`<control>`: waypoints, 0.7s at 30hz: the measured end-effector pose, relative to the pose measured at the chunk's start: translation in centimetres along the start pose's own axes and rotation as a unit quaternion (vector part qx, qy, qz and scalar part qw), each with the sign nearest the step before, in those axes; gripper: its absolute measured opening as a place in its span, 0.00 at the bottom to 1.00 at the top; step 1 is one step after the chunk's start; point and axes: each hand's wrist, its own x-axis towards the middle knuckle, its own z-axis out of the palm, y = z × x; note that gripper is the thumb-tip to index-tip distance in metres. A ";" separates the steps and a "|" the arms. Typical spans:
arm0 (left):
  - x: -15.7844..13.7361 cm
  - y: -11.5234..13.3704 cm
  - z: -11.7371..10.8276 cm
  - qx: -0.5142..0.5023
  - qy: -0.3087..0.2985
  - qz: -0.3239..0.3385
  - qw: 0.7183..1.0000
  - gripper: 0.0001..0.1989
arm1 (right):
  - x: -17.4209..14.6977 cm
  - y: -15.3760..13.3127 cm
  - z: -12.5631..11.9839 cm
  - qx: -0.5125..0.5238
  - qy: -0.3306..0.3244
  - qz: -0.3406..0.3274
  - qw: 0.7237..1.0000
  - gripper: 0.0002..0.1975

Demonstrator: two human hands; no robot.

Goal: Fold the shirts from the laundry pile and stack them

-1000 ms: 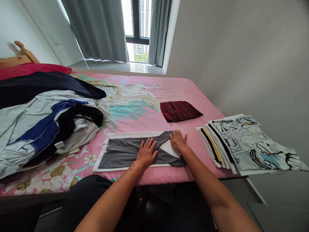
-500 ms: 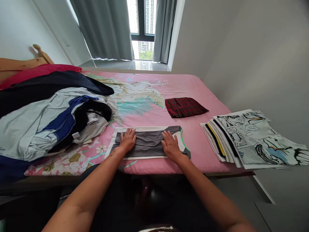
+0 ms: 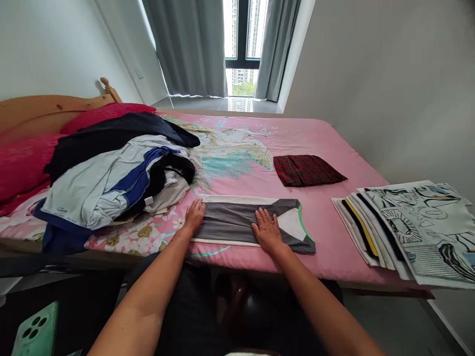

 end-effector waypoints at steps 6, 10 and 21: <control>-0.6 -3.5 -3.1 0.017 0.019 -0.052 0.998 0.21 | -0.2 -0.1 0.3 -0.020 0.011 0.002 1.000 0.28; -2.5 -4.1 -3.8 0.046 -0.017 -0.080 0.996 0.22 | -0.3 -0.3 0.4 -0.027 0.020 0.006 0.999 0.28; -1.1 -3.4 -2.7 0.068 -0.074 -0.123 0.987 0.27 | -0.8 -1.5 -0.2 -0.028 0.044 0.041 0.998 0.25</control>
